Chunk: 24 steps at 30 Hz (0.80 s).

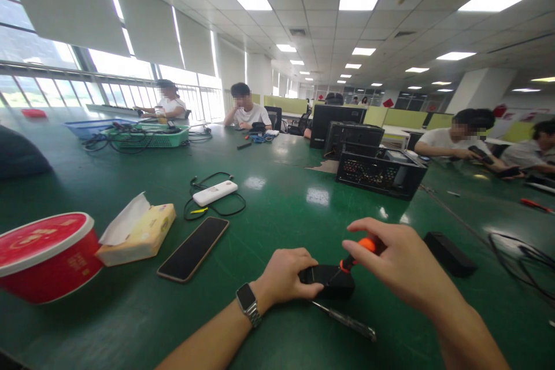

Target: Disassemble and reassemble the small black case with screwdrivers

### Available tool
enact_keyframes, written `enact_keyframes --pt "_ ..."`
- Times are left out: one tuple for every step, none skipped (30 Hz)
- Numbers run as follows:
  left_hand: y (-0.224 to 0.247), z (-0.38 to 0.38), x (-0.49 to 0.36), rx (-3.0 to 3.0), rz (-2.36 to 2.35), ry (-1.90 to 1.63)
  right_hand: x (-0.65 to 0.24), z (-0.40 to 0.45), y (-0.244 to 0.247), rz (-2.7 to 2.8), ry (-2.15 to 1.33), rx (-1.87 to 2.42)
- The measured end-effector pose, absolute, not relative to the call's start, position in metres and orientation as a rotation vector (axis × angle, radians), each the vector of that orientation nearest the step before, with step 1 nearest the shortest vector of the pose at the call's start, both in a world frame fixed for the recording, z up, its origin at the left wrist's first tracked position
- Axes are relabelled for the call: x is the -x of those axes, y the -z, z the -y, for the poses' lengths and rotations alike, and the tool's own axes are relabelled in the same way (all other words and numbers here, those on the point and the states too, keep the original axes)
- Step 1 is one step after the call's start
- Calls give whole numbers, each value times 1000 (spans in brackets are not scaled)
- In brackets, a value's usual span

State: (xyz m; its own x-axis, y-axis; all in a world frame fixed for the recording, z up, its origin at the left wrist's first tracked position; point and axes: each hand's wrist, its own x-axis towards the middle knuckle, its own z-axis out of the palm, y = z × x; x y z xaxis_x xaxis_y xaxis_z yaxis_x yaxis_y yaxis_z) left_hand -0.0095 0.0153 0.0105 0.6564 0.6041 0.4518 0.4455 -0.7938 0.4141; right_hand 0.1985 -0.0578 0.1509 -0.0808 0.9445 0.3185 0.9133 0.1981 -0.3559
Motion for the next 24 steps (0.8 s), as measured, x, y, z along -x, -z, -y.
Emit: enact_keyframes --pt "-11 -16 10 -2614 -841 -849 -198 58 -150 1999 -87 1706" --pt "-11 -16 9 -2621 -837 -846 -198 57 -150 1989 -86 1675" --pt "-11 -16 9 -2628 -837 -843 -198 57 -149 1974 -83 1650" --pt "-11 -17 9 -2634 -836 -840 -198 56 -149 1959 -82 1636" --pt "-10 -17 9 -2638 -837 -840 -198 56 -148 1951 -85 1633" --pt "-10 -18 9 -2642 -837 -838 -199 55 -148 1949 -89 1634" --pt "-9 -18 8 -2644 -838 -836 -199 55 -148 1952 -93 1635" --pt "-8 -18 8 -2646 -840 -833 -199 55 -148 1961 -95 1636" --pt "-8 -19 8 -2647 -840 -830 -200 55 -148 1970 -97 1635" --pt "-7 -19 8 -2650 -841 -826 -200 55 -149 1978 -96 1632" --pt "-7 -19 8 -2653 -841 -822 -201 56 -149 1987 -93 1628" --pt "-6 -19 8 -2654 -842 -818 -201 56 -149 2000 -90 1625" --pt "-6 -19 8 -2656 -843 -813 -202 56 -150 2012 -84 1627" --pt "-7 -19 8 -2658 -842 -806 -202 57 -150 2020 -72 1637" --pt "-7 -20 8 -2660 -841 -801 -203 57 -151 2023 -55 1655" --pt "-7 -20 9 -2663 -841 -795 -203 58 -152 2021 -33 1679" --pt "-7 -20 9 -2666 -840 -789 -203 58 -152 2014 -6 1700" --pt "-7 -20 9 -2670 -840 -784 -203 58 -152 2009 15 1712" --pt "-7 -20 9 -2674 -840 -779 -203 57 -152 2007 26 1702" --pt "-7 -21 9 -2676 -839 -776 -203 57 -152 2012 19 1673" --pt "-6 -21 9 -2677 -839 -774 -203 57 -152 2017 -3 1634" --pt "-6 -21 9 -2679 -837 -772 -204 57 -151 2021 -35 1593" --pt "-6 -22 9 -2681 -839 -773 -204 57 -151 2029 -72 1554" --pt "-5 -22 9 -2684 -841 -772 -204 57 -151 2038 -104 1525"
